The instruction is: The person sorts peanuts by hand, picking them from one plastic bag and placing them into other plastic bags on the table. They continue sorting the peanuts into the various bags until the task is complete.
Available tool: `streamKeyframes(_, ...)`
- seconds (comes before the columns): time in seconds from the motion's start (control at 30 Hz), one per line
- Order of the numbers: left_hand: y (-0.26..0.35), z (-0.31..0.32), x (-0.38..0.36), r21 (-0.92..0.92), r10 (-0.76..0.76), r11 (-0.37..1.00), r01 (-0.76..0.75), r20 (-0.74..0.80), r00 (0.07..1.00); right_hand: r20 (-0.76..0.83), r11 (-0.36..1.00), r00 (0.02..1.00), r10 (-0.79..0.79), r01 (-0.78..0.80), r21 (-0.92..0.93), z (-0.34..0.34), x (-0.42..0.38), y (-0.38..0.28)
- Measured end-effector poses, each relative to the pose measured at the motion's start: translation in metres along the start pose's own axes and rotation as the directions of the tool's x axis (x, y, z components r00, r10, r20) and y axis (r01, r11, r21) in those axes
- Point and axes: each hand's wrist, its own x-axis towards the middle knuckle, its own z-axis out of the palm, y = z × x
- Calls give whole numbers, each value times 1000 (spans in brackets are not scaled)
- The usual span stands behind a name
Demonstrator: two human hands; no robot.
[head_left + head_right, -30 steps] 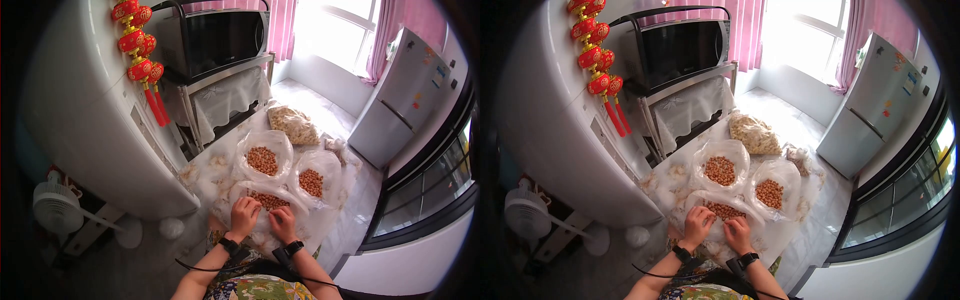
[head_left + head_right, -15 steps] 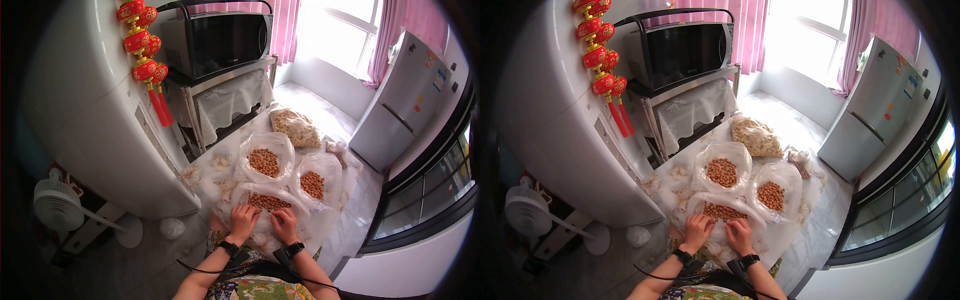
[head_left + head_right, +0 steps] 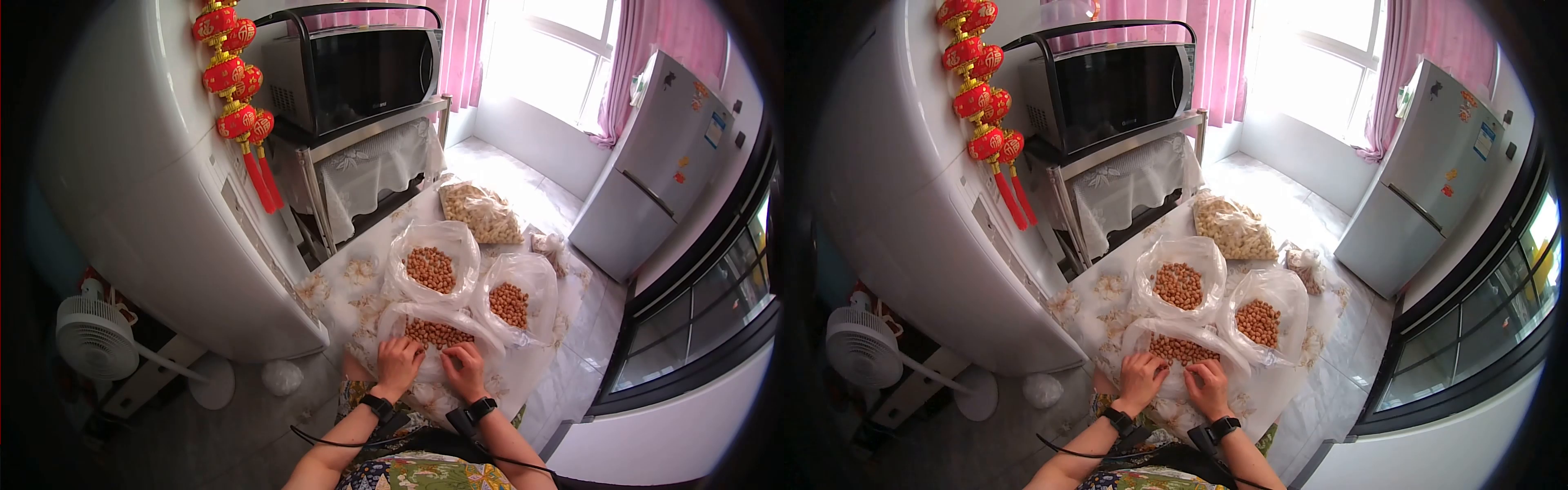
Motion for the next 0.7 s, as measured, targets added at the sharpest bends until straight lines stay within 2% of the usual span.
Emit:
streamKeyframes(0.4, 6, 4, -3, 65, 22, 998, -21, -18, 1000, -12, 1000, 1000, -22, 22, -8, 0, -1, 0)
streamKeyframes(0.5, 9, 8, -4, 32, -14, 999, 16, -61, 998, -8, 1000, 1000, -14, 14, 0, 0, -1, 1)
streamKeyframes(0.57, 15, 10, -4, -89, -30, 996, 21, -101, 994, -8, 1000, 1000, -16, 16, 3, 0, 0, 1)
streamKeyframes(0.7, 21, 21, 2, -170, -57, 985, 37, -110, 992, -8, 999, 999, -34, 34, 19, -2, 0, -4)
